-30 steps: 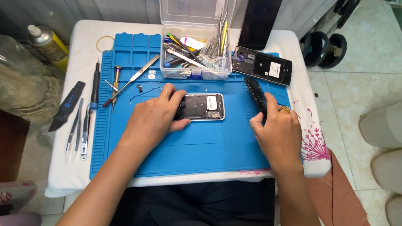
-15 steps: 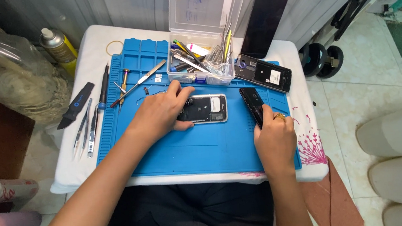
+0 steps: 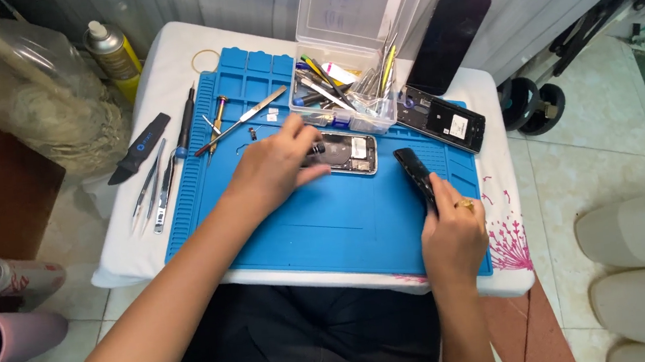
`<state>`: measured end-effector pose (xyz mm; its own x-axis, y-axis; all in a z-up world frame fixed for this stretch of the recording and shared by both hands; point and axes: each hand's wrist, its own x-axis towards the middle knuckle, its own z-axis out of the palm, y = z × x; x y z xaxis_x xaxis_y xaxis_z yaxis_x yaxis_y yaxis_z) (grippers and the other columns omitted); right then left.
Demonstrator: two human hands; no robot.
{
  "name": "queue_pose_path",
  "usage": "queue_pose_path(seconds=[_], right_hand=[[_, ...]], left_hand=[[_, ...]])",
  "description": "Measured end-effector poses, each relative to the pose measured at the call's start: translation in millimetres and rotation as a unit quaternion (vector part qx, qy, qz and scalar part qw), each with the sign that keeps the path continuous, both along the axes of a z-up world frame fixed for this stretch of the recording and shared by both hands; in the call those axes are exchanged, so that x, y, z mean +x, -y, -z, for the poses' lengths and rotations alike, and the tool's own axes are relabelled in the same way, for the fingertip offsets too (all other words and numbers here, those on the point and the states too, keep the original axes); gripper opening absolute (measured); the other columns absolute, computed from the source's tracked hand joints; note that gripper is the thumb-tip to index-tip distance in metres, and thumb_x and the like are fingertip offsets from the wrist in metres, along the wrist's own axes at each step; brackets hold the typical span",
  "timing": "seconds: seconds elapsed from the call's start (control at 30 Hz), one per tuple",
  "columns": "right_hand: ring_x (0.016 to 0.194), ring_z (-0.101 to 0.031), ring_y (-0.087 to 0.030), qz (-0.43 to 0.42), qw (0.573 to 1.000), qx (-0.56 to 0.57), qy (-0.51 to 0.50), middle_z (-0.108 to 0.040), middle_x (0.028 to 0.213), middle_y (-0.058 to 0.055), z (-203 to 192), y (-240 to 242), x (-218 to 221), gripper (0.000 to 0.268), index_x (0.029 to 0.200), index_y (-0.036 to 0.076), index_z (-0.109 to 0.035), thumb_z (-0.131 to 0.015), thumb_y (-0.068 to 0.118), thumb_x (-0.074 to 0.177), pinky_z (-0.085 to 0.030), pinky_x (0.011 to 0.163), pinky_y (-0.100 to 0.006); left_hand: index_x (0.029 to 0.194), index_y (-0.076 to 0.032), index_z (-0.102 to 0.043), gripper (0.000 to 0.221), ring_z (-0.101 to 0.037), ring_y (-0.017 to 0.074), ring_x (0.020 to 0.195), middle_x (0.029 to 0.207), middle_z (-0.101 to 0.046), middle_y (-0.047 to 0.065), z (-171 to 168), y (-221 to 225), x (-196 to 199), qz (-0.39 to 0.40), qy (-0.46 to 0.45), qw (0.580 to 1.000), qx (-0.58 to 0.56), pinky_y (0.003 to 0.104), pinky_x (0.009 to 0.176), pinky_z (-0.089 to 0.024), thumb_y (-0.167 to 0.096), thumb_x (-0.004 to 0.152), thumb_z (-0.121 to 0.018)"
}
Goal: Disassembling a mobile phone by removing screws from the internal frame and prying the components apart.
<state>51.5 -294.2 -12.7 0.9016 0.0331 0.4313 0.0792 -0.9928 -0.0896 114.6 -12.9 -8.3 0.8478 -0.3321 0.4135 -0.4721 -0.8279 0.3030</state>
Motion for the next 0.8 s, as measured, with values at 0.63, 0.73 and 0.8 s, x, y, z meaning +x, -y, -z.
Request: queue_pose_path(seconds=[0.63,0.73,0.8], right_hand=[[0.113,-0.056,-0.026,-0.356,0.925,0.114,-0.066,-0.066,0.134,-0.001,17.5,-48.4,17.8,0.067,0.128,0.025,-0.072,-0.083,0.06,0.072,-0.043,0.094,-0.038],[0.113,-0.057,-0.025,-0.334,0.929,0.139,-0.08,-0.068,0.133,0.002,15.3,-54.1,16.2,0.06,0.126,0.023,-0.073,-0.087,0.048,0.074,-0.042,0.097,-0.037],[0.113,-0.056,-0.025,-0.33,0.929,0.14,-0.087,-0.068,0.133,0.003,17.3,-54.1,18.3,0.059,0.126,0.023,-0.073,-0.087,0.047,0.074,-0.042,0.097,-0.037]], left_hand=[[0.105,0.002,-0.05,0.009,-0.073,0.0227,0.076,0.1,-0.062,0.014,12.9,-60.7,-63.4,-0.099,0.011,0.861,-0.498,0.03,0.066,-0.067,-0.007,0.109,-0.048],[0.105,0.004,-0.054,0.009,-0.075,0.0234,0.075,0.098,-0.066,0.014,12.3,-60.8,-63.8,-0.101,0.005,0.878,-0.468,0.03,0.065,-0.067,-0.003,0.108,-0.049],[0.106,0.004,-0.054,0.008,-0.075,0.0231,0.076,0.098,-0.068,0.014,10.8,-62.2,-62.4,-0.101,-0.003,0.882,-0.461,0.03,0.065,-0.066,-0.003,0.108,-0.051]])
